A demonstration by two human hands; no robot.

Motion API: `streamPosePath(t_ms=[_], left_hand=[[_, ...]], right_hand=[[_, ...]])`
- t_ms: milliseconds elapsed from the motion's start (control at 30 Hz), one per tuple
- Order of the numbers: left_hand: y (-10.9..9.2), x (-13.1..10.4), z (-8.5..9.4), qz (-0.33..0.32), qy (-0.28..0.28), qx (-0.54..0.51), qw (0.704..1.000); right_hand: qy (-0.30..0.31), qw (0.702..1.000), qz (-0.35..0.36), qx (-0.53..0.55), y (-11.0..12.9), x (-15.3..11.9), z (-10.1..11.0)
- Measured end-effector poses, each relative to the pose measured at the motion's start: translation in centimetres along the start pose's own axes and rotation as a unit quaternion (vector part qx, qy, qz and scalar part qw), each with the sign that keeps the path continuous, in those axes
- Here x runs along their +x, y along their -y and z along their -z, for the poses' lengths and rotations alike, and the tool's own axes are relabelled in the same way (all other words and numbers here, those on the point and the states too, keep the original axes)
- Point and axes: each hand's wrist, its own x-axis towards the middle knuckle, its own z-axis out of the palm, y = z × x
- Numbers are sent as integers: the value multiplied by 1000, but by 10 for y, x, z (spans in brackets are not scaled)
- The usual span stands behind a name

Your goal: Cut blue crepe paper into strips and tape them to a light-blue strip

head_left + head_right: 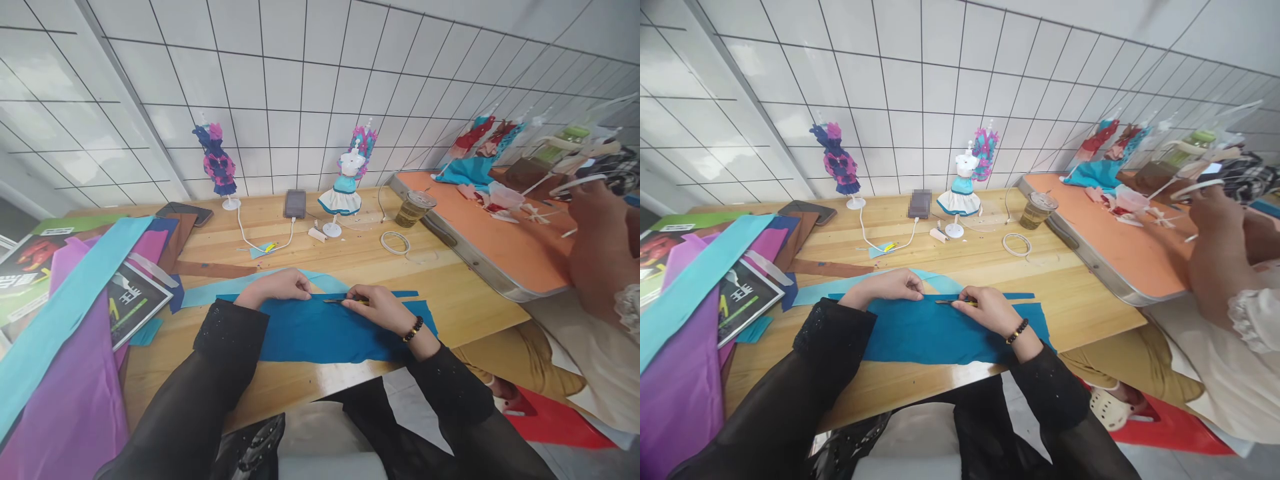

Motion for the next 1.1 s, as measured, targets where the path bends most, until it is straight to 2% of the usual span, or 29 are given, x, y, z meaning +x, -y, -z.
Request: streamPosePath(t_ms=[333,700,1100], left_hand=[[5,1,1,-8,9,-5,1000],[-4,-6,5,-3,14,-23,1000],[3,-2,4,1,23,-48,999]], right_hand=[[16,1000,3,-7,9,4,2],[19,998,9,-59,22,11,-3],[22,998,16,-57,31,17,-8]])
